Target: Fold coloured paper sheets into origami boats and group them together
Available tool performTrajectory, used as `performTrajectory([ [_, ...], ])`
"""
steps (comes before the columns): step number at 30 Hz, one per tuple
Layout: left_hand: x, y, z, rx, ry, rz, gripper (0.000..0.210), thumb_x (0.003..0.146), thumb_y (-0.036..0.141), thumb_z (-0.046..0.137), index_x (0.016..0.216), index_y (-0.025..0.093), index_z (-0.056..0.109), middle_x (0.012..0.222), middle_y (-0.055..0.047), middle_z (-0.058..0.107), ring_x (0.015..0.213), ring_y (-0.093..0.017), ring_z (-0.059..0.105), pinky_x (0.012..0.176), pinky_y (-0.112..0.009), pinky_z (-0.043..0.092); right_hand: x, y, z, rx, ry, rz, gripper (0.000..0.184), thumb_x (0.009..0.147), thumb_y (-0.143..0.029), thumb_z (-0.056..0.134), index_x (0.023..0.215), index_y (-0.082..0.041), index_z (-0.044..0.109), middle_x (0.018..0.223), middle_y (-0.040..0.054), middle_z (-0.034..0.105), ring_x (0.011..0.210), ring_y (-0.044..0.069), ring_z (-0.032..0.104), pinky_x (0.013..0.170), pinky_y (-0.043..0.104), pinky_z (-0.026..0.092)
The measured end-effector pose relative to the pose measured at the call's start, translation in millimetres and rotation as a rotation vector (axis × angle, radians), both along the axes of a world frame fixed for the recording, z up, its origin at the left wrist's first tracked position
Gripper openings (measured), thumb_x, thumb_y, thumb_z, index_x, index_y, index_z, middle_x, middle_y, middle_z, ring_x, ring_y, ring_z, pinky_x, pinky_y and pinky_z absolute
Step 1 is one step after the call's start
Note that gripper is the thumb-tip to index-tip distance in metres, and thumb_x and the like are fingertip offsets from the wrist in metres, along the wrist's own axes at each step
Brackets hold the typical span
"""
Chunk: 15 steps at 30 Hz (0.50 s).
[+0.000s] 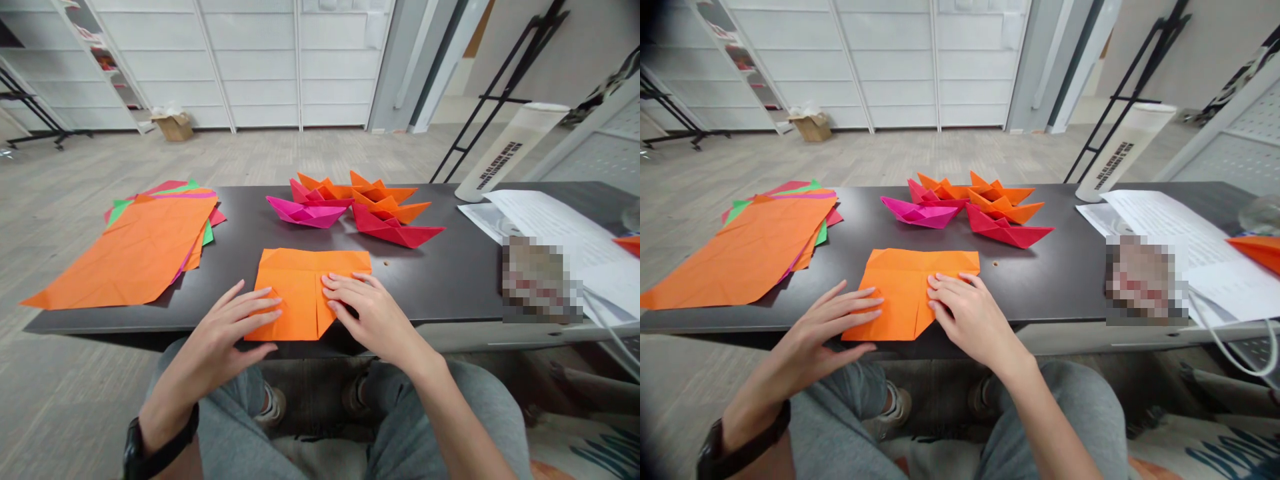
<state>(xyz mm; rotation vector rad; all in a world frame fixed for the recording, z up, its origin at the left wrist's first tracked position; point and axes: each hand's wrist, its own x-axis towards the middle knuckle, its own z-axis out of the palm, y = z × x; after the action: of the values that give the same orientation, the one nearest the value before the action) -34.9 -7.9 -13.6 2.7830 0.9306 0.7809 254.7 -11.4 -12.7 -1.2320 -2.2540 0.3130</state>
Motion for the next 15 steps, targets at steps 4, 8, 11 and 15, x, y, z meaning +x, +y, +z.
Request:
performTrajectory([
  [4,-4,5,-6.3,-0.006,-0.138,0.024,0.031,0.09,0.008,0.059,0.115,0.024,0.067,0.115,-0.003,0.077,0.109,-0.02,0.072,0.116,-0.048,0.041,2,2,-1.8,0.01,0.014,0.028,0.02,0.099,-0.019,0.056,0.114,-0.024,0.069,0.13,0.0028,0.07,0.126,0.021,0.061,0.108,0.045,0.039],
  [8,9,8,-3.9,-0.056,-0.279,0.137,0.02,0.092,0.015,0.063,0.11,0.023,0.066,0.1,-0.002,0.079,0.1,-0.019,0.073,0.103,-0.037,0.053,1,4,-1.6,0.009,0.032,0.031,0.019,0.1,-0.019,0.055,0.111,-0.024,0.07,0.128,0.0026,0.071,0.123,0.02,0.064,0.107,0.045,0.038],
  [11,19,16,5.4,-0.169,-0.273,0.204,0.035,0.09,0.024,0.068,0.124,0.022,0.06,0.113,-0.005,0.075,0.102,-0.02,0.072,0.092,-0.033,0.057,1,5,-0.4,-0.006,0.037,0.034,0.019,0.1,-0.019,0.055,0.111,-0.023,0.07,0.126,0.0021,0.072,0.122,0.02,0.064,0.108,0.045,0.038],
  [15,37,33,15.5,-0.305,-0.203,0.229,0.046,0.087,0.027,0.072,0.13,0.023,0.056,0.115,-0.004,0.073,0.101,-0.021,0.07,0.091,-0.034,0.056,1,3,0.2,-0.015,0.032,0.036,0.02,0.1,-0.018,0.056,0.112,-0.024,0.07,0.127,0.0012,0.072,0.124,0.02,0.063,0.107,0.044,0.038],
])
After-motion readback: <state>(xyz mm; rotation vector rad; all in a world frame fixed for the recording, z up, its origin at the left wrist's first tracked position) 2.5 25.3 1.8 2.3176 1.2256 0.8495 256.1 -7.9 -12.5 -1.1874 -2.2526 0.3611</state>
